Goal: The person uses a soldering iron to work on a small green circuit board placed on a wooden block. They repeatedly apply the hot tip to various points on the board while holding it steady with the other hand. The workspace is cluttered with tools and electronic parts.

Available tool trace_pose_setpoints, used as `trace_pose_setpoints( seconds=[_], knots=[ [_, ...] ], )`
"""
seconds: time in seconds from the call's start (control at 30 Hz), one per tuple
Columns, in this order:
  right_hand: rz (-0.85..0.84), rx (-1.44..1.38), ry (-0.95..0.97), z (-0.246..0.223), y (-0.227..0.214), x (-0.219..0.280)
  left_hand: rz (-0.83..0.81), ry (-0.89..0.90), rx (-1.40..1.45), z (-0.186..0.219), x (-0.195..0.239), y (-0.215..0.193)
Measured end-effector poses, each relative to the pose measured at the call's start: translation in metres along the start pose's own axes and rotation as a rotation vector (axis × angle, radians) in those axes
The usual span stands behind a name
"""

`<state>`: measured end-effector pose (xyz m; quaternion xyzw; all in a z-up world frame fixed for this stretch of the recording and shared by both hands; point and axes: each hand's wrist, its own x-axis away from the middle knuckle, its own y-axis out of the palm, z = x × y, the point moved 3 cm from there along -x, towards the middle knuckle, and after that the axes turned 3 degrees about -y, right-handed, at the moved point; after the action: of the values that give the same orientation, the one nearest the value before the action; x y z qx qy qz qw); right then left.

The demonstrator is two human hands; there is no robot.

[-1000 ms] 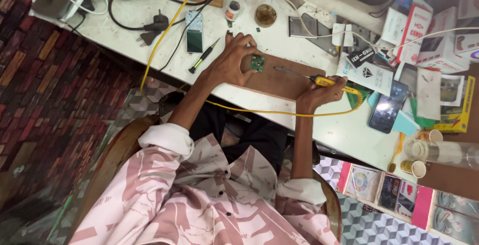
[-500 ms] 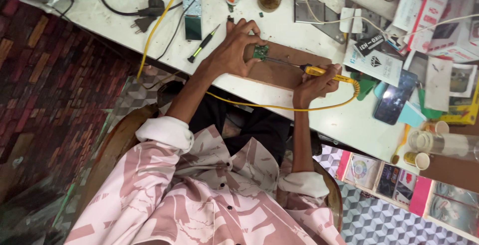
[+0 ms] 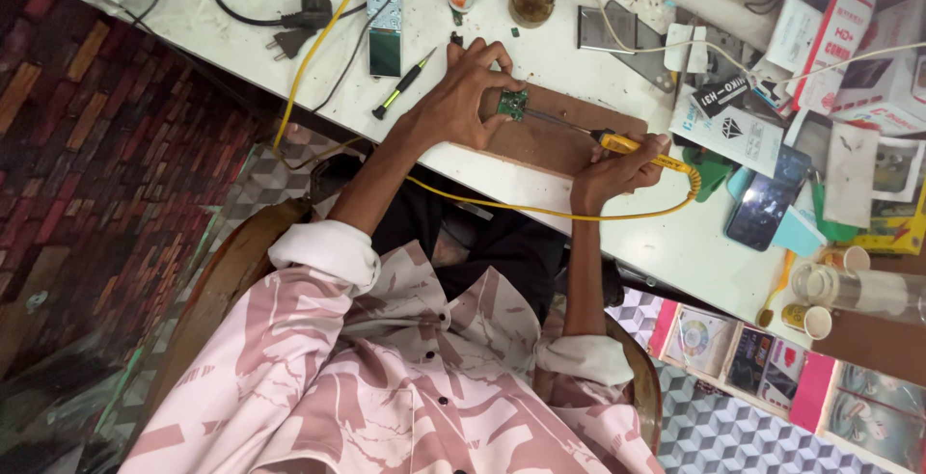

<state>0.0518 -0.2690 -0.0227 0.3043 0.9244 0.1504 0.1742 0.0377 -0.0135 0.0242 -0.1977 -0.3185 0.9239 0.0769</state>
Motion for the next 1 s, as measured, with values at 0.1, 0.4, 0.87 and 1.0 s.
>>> trace_pose_setpoints(
  seconds=[0.1,0.4,0.87,1.0],
  knots=[
    [-0.047,-0.012,-0.001,0.003,-0.002,0.0,0.002,0.001,0.019,0.0,0.001,0.0],
    [-0.044,0.029,-0.033,0.011,-0.004,-0.002,-0.005,-0.017,0.013,0.0,0.001,0.001],
    [-0.079,0.039,-0.105,-0.011,0.003,0.02,0.005,-0.012,0.007,0.002,0.003,0.0],
    [-0.066,0.021,-0.096,-0.012,-0.001,0.029,0.007,-0.007,0.018,0.001,0.001,0.0]
  ],
)
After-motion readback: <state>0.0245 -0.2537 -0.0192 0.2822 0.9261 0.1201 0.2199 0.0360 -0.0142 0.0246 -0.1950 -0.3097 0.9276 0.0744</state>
